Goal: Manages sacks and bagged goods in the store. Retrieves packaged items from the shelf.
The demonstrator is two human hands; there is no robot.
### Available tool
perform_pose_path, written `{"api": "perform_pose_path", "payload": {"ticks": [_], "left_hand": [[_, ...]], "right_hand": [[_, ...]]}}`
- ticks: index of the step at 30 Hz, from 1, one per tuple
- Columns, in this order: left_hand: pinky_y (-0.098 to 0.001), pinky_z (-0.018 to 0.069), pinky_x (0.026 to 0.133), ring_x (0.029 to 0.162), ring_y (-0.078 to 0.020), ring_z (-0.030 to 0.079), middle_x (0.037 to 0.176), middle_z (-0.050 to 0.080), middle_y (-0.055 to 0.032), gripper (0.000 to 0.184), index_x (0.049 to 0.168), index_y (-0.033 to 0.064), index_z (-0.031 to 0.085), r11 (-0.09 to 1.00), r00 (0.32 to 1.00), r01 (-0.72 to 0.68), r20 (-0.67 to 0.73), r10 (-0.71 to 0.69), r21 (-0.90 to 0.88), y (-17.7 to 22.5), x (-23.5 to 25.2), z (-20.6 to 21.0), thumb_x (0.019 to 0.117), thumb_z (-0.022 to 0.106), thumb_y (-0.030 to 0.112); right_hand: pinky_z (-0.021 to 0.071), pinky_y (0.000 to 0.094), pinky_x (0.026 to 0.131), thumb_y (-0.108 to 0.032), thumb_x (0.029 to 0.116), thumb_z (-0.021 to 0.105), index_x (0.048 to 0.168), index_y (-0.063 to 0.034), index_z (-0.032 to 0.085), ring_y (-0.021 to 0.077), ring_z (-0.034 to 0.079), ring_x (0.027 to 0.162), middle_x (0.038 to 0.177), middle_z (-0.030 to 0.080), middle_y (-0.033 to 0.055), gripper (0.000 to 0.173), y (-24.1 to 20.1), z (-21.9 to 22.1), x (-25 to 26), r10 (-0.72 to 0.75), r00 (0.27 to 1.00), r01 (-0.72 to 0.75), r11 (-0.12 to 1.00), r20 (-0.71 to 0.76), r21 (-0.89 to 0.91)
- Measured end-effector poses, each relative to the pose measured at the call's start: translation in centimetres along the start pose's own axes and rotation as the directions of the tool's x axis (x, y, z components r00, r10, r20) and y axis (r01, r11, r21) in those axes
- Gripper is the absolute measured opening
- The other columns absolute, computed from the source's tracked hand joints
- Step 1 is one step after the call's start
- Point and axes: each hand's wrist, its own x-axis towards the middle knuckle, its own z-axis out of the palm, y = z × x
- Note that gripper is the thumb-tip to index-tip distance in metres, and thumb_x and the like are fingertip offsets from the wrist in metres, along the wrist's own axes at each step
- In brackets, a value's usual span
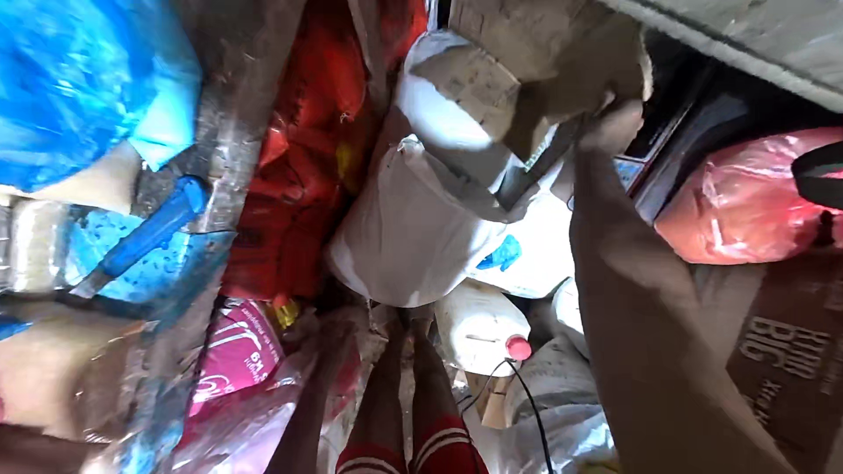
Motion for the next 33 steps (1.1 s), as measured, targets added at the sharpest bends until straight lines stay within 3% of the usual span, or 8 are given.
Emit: {"api": "perform_pose_path", "payload": {"ticks": [5,9,14,18,21,24,27,33], "left_hand": [[-0.0455,0.0549,0.102,0.117,-0.0222,0.066,0.131,0.066,-0.0141,0.046,0.139,0.0068,0.06,0.996,0.998,-0.044,-0.046,0.04,-0.081,5.9,2.4,-1.7,0.1089,0.046,0.039],[-0.0508,0.0474,0.111,0.134,-0.031,0.055,0.154,0.047,-0.0193,0.063,0.154,0.0062,0.042,0.972,0.966,-0.232,-0.109,0.234,0.03,14.7,8.0,-3.8,0.1053,0.053,0.046],[-0.0544,0.0272,0.124,0.153,-0.0344,0.028,0.165,0.029,-0.0212,0.085,0.161,0.0088,0.028,0.794,0.787,-0.533,-0.172,0.592,0.293,28.2,16.8,-6.2,0.0976,0.061,0.055],[-0.0567,0.0209,0.125,0.154,-0.0344,0.028,0.165,0.032,-0.0199,0.093,0.161,0.0059,0.027,0.647,0.748,-0.558,-0.022,0.663,0.519,35.5,21.6,-7.3,0.096,0.052,0.068],[-0.0539,0.0277,0.123,0.145,-0.0347,0.043,0.151,0.05,-0.0203,0.072,0.153,0.0066,0.045,0.54,0.704,-0.637,0.129,0.699,0.55,37.6,23.9,-7.2,0.103,0.047,0.058],[-0.0481,0.0416,0.115,0.129,-0.0269,0.059,0.132,0.066,-0.016,0.048,0.133,0.0077,0.064,0.569,0.672,-0.681,0.086,0.735,0.46,38.8,25.0,-6.3,0.1062,0.05,0.045],[-0.0401,0.0416,0.115,0.132,-0.023,0.056,0.137,0.062,-0.0167,0.047,0.137,0.0032,0.06,0.671,0.674,-0.68,-0.109,0.731,0.295,39.3,25.1,-5.4,0.1083,0.048,0.038],[-0.0357,0.0517,0.1,0.111,-0.0189,0.064,0.115,0.069,-0.0155,0.033,0.12,-0.0008,0.067,0.72,0.675,-0.692,-0.315,0.667,0.042,37.4,26.8,-5.2,0.1073,0.051,0.025]], "right_hand": [[0.0457,0.0439,0.114,-0.033,0.1008,0.056,0.158,0.0053,0.023,0.0303,0.055,0.136,0.148,0.052,0.025,0.076,0.6,0.3,0.4,0.093,0.986,-0.114,0.981,0.139,0.156],[0.055,0.0624,0.094,-0.024,0.1012,0.057,0.148,-0.0089,0.048,0.0368,0.068,0.111,0.124,0.068,0.0204,0.05,7.5,-1.6,-11.8,-0.119,0.95,0.066,0.98,0.288,0.187],[0.0563,0.0583,0.089,-0.027,0.0957,0.072,0.157,-0.0099,0.033,0.0371,0.067,0.109,0.139,0.059,0.0212,0.075,17.2,5.3,-21.5,0.136,0.837,-0.319,0.908,0.53,0.272],[0.0503,0.0525,0.107,-0.02,0.0831,0.085,0.161,-0.0075,0.026,0.0354,0.054,0.134,0.159,0.04,0.0205,0.099,17.6,10.4,-19.9,0.058,0.866,-0.298,0.857,0.496,0.421],[0.051,0.0487,0.108,-0.018,0.0753,0.09,0.16,-0.0118,0.031,0.0315,0.052,0.136,0.156,0.043,0.0188,0.104,17.5,13.0,-18.6,0.031,0.903,-0.265,0.826,0.428,0.498],[0.0551,0.0494,0.1,-0.033,0.0763,0.09,0.154,-0.0112,0.045,0.035,0.055,0.129,0.144,0.051,0.0244,0.092,18.9,15.0,-16.5,-0.021,0.941,-0.183,0.809,0.339,0.558],[0.0516,0.0433,0.108,-0.039,0.0759,0.09,0.159,-0.0023,0.024,0.0314,0.052,0.135,0.148,0.047,0.0244,0.112,18.4,14.6,-15.5,-0.059,0.956,-0.147,0.752,0.287,0.642],[0.0547,0.0442,0.101,-0.042,0.0968,0.069,0.129,-0.0105,0.068,0.0237,0.059,0.123,0.138,0.058,0.014,0.045,16.3,15.4,-13.6,-0.152,0.931,-0.083,0.798,0.333,0.597]]}}
